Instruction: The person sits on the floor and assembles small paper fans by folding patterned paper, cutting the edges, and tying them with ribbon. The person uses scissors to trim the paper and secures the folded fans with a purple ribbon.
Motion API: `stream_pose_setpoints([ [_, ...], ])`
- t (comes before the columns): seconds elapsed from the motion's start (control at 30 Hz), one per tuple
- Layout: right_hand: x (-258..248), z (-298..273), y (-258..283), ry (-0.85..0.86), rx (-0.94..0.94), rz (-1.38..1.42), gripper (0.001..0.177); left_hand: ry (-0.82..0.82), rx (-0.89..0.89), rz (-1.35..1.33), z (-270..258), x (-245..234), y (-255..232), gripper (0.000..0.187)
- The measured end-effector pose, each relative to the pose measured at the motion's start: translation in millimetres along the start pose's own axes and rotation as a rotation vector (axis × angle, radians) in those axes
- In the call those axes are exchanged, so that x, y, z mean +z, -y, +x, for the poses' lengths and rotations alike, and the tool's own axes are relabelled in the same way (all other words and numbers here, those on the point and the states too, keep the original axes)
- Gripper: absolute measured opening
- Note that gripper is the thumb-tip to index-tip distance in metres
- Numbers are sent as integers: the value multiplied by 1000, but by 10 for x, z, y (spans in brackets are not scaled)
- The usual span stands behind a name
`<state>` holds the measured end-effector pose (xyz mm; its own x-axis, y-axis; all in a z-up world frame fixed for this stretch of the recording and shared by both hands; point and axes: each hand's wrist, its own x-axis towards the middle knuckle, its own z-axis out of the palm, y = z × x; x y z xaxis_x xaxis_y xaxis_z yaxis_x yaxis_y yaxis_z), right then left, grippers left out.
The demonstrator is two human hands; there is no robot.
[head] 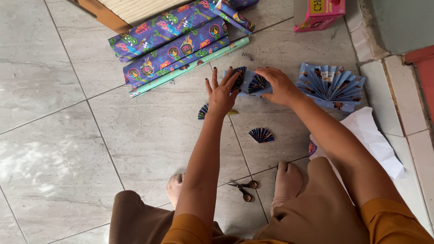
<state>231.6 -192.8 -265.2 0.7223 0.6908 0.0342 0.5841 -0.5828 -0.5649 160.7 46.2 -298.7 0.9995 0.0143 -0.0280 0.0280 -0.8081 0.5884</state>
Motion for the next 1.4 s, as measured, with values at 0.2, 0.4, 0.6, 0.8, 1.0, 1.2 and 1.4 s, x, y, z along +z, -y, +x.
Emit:
stream_pose_setpoints([
  [0.2,47,-134,53,-168,21,47,68,-186,-1,-130,-150,4,106,69],
  [0.4,245,-217,19,-191,78,-46,50,-231,-15,-147,-271,123,151,65],
  [0.6,274,-228,-26,-202,111,-56,43,-212,-3,-136,-262,144,142,62],
  [0.8,147,-294,81,-225,79,-28,42,-403,-6,-189,-320,71,111,61],
  [1.0,-70,-572,263,-288,37,-23,28,-663,-67,-243,-562,147,66,12],
  [1.2,-158,-1080,434,-259,194,14,12,-653,-57,-210,-1007,316,-81,16],
  [1.4,-236,-1846,463,-181,227,34,33,-563,19,-281,-1385,547,-552,40],
])
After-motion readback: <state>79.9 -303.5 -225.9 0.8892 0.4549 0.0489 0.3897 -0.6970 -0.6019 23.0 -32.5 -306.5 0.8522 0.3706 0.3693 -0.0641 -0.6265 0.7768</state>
